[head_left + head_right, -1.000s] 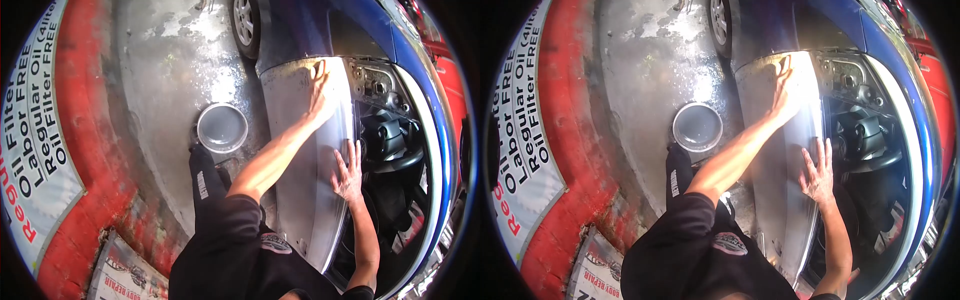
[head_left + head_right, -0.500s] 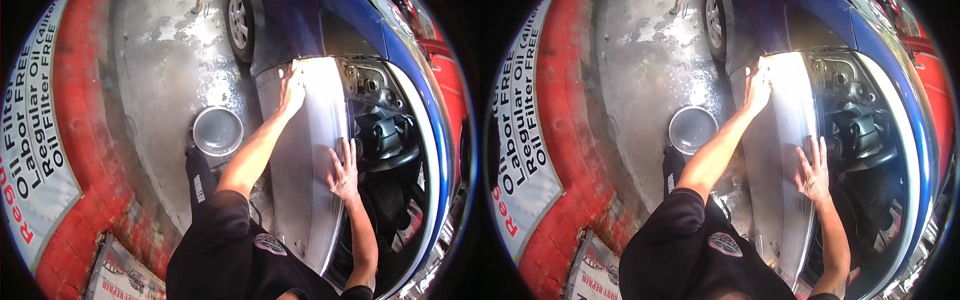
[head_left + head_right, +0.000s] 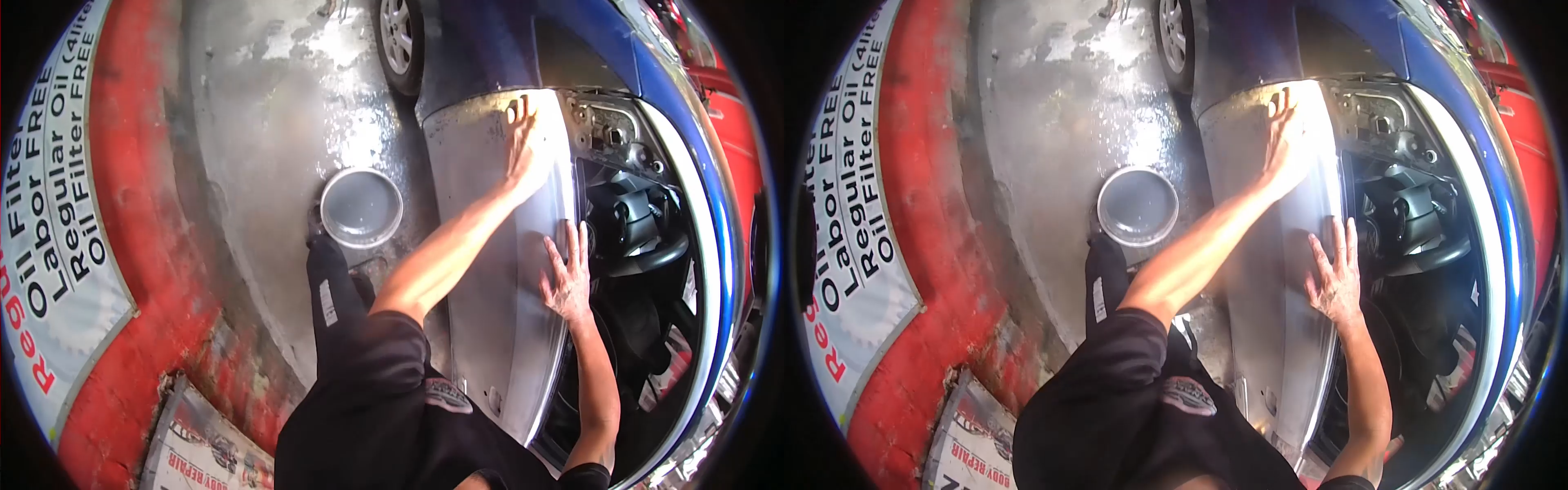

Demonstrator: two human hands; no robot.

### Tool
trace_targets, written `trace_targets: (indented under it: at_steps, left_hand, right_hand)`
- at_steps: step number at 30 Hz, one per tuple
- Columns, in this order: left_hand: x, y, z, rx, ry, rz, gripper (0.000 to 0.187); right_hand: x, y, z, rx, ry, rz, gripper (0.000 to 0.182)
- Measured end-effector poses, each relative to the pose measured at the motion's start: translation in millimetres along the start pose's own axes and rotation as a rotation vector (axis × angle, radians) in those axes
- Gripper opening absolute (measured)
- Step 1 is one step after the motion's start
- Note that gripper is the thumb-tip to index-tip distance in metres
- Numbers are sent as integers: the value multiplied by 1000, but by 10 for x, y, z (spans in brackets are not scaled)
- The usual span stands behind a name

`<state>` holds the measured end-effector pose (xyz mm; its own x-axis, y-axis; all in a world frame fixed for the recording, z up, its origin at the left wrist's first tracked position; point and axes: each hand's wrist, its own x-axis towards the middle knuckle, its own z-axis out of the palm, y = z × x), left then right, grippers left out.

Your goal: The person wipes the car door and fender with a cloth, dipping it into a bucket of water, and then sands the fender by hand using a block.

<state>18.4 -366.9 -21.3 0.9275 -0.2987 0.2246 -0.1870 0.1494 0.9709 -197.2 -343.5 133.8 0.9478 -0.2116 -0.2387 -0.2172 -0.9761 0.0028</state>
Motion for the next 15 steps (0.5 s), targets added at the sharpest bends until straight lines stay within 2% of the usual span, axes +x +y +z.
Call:
trace_targets:
  at_steps: [1,2,3,5,8,10,12,13,15]
  left_hand:
    - [35,-26,-101,9,-19,23,31]
    - [116,-139,-329,-70,-189,45,33]
    - [159,-147,-412,-124,-125,-161,31]
    - [174,-315,-421,-15,-200,-226,35]
    - [86,-157,-133,45,-183,-211,43]
    - [124,6,-75,89,-50,-15,42]
    - [140,44,-415,-87,-220,-145,46]
    - [135,-32,-357,-55,-143,-152,41]
    - [134,25,-422,-68,-215,-221,41]
  right_hand:
    - [-4,13,-18,-3,-9,-8,75]
    - [72,41,-6,-3,11,-7,75]
    - [73,37,-13,6,13,-6,75]
    - [-2,-21,-9,30,-3,3,75]
    - [24,-25,-26,16,-9,15,75]
    - [1,-9,3,-5,-1,4,75]
    - [54,20,12,-8,16,-14,75]
    - [72,29,24,3,19,-12,75]
    - [24,-44,-35,28,-15,15,75]
